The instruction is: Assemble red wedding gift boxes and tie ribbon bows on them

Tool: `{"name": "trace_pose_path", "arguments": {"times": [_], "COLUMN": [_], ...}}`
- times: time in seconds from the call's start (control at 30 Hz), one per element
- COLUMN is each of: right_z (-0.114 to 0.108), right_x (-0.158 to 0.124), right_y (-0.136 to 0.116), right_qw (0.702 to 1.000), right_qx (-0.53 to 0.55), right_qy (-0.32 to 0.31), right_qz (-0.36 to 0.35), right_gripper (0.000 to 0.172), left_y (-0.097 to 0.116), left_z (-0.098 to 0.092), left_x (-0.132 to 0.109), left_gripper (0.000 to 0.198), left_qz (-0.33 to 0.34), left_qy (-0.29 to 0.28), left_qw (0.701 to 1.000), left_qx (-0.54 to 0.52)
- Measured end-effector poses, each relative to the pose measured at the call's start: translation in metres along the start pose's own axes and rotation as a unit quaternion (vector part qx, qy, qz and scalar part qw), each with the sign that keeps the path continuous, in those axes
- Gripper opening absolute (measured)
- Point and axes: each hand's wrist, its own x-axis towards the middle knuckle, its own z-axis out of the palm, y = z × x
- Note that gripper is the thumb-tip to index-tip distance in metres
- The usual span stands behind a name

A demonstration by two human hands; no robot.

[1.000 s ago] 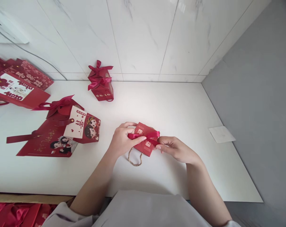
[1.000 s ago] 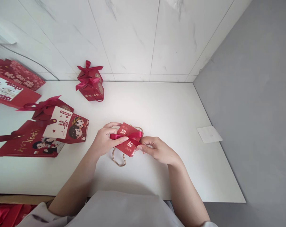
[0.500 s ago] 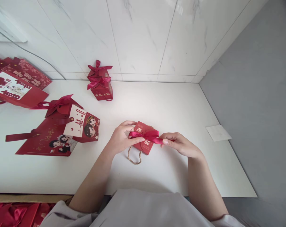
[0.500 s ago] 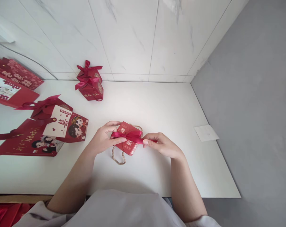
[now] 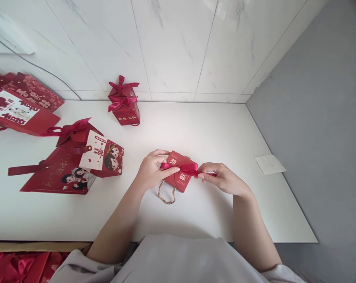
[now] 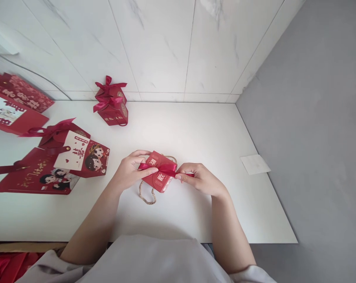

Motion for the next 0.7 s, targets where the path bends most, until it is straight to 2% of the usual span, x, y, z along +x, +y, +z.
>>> {"name": "trace_pose_path", "arguments": {"times": [0.23, 0.3, 0.37, 0.43, 0.5, 0.57, 0.7], "right_z": [-0.020, -0.021, -0.019, -0.013, -0.005, 0.003, 0.015], "right_x": [-0.010, -0.008, -0.004, 0.002, 0.007, 0.011, 0.016], "right_y": [0.005, 0.007, 0.009, 0.008, 0.007, 0.005, 0.000], "right_qw": [0.996, 0.997, 0.988, 0.978, 0.980, 0.985, 0.988], "right_qx": [-0.046, -0.018, 0.022, 0.044, 0.045, 0.044, 0.076], "right_qy": [-0.028, 0.038, 0.145, 0.203, 0.194, 0.165, 0.134], "right_qz": [0.068, 0.070, 0.045, 0.019, 0.006, 0.003, -0.012], "right_gripper": [0.037, 0.036, 0.035, 0.035, 0.037, 0.037, 0.033], "left_y": [-0.002, 0.000, 0.003, 0.005, 0.006, 0.004, -0.003], "left_z": [-0.007, -0.013, -0.020, -0.028, -0.035, -0.041, -0.050], "left_x": [0.001, 0.000, -0.001, -0.004, -0.006, -0.008, -0.010], "left_gripper": [0.024, 0.025, 0.028, 0.035, 0.034, 0.036, 0.047], "left_qz": [0.008, 0.013, 0.015, 0.002, -0.034, -0.074, -0.129], "left_qy": [-0.030, -0.047, -0.063, -0.053, -0.030, -0.031, -0.118], "left_qw": [0.999, 0.998, 0.996, 0.998, 0.999, 0.994, 0.982], "left_qx": [-0.022, -0.043, -0.053, -0.030, 0.022, 0.068, 0.071]}}
